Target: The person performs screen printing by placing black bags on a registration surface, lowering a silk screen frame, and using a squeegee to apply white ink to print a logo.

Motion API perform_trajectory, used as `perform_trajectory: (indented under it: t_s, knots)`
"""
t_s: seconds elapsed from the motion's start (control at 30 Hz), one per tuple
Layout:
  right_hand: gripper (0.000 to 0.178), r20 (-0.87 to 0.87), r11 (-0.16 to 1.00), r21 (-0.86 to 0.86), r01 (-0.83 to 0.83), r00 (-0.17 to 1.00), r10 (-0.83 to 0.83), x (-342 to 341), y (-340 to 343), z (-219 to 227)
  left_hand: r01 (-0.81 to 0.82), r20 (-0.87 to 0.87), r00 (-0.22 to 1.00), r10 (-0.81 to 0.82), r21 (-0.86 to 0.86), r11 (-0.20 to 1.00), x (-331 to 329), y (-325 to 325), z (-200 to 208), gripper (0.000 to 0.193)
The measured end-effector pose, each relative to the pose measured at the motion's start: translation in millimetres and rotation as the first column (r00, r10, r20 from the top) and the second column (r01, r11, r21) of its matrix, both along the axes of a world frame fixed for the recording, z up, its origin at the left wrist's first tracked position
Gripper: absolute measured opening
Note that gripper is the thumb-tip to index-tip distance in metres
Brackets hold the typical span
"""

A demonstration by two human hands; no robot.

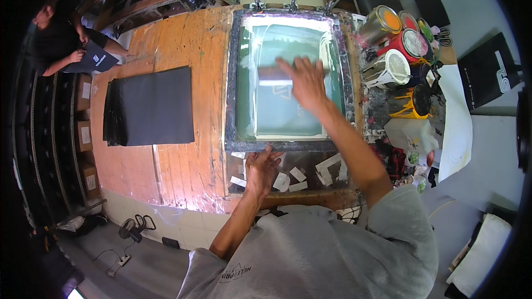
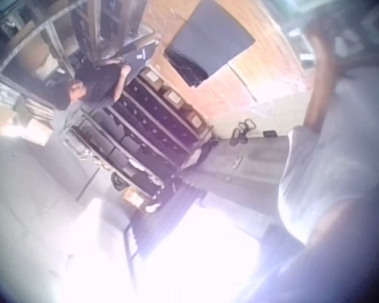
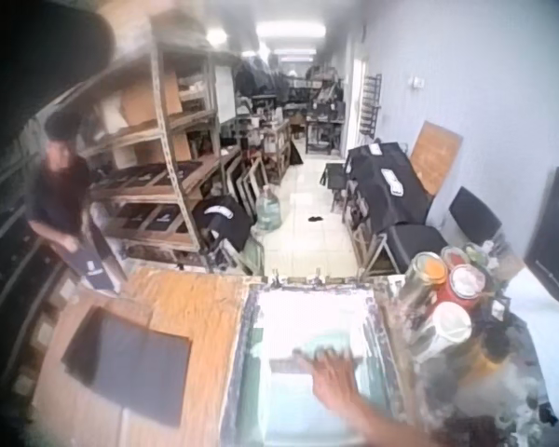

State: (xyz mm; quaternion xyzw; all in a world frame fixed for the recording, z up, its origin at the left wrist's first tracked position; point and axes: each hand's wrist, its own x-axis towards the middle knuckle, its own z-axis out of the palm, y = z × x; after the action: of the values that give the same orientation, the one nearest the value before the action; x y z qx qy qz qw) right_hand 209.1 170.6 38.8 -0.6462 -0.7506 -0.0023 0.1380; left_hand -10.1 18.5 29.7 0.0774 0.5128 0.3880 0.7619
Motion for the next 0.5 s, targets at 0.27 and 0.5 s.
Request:
perform_trajectory:
  t_s: [0.27,0.5]
  knots:
    - [0.064,-0.063,0.999,0.041,-0.001,0.998,0.003,-52,-141,83,0.003,0.092,0.996,-0.005,0.022,1.000,-3,15,42,0.026]
    - [0.053,0.006,0.906,0.423,-0.013,1.000,0.012,-31,-71,158,-0.045,0.267,0.956,-0.121,0.542,0.839,-2,65,97,0.024]
